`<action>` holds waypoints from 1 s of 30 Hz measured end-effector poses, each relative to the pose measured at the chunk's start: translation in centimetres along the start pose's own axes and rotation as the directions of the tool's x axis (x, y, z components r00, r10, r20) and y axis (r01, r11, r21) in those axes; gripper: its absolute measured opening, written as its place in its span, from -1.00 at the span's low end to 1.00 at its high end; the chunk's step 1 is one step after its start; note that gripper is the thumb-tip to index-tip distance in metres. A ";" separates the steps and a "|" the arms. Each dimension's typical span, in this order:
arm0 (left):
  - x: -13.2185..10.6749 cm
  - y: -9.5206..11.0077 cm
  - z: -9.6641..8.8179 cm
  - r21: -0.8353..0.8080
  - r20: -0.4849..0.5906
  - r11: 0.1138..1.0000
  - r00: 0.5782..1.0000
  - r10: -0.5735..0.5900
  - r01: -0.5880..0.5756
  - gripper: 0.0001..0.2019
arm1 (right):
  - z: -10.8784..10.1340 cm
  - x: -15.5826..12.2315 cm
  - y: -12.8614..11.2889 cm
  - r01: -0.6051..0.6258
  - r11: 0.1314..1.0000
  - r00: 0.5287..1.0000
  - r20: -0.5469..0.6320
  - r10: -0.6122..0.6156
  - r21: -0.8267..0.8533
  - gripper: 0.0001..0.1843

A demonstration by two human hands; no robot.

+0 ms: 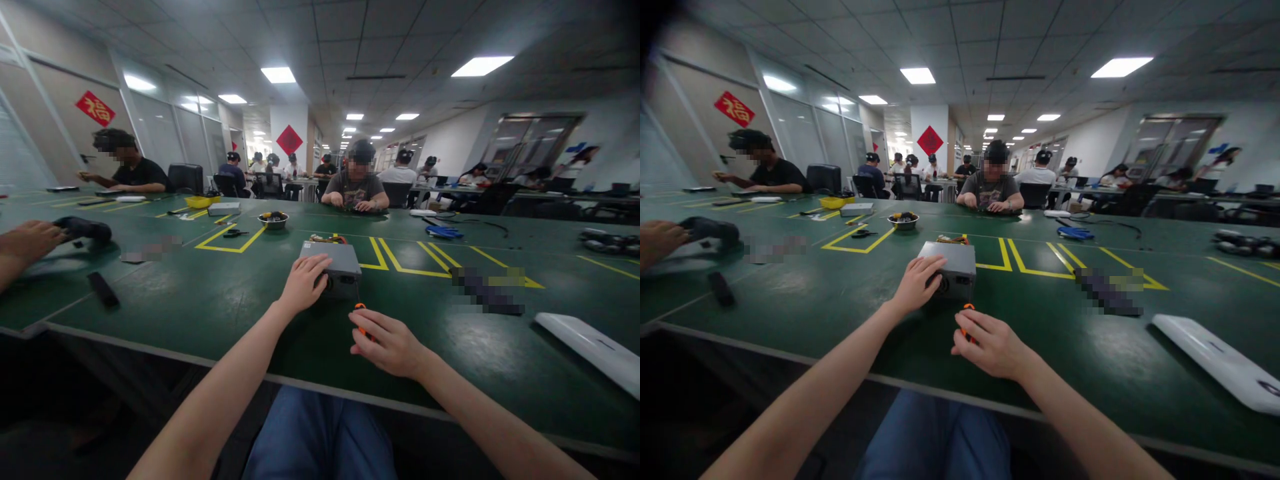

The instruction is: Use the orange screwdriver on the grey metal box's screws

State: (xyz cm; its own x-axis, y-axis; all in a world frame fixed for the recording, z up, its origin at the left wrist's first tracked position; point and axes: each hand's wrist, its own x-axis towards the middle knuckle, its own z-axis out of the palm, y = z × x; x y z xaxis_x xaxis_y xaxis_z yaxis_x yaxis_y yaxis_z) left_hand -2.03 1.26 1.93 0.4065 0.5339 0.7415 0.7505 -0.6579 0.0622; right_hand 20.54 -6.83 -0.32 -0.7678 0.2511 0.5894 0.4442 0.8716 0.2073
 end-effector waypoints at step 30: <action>-0.1 0.3 1.2 -0.009 -0.035 0.990 0.990 -0.139 0.139 -0.76 | -0.5 -0.4 -1.7 -0.084 0.985 0.995 -0.043 0.091 0.149 -0.76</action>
State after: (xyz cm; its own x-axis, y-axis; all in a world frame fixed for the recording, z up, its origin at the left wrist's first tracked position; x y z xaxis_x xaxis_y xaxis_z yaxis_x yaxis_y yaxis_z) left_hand -1.22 1.62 1.09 0.2793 0.6011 0.7488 0.7950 -0.5821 0.1708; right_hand 20.29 -8.60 -0.50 -0.7035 0.3109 0.6391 0.4329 0.9006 0.0384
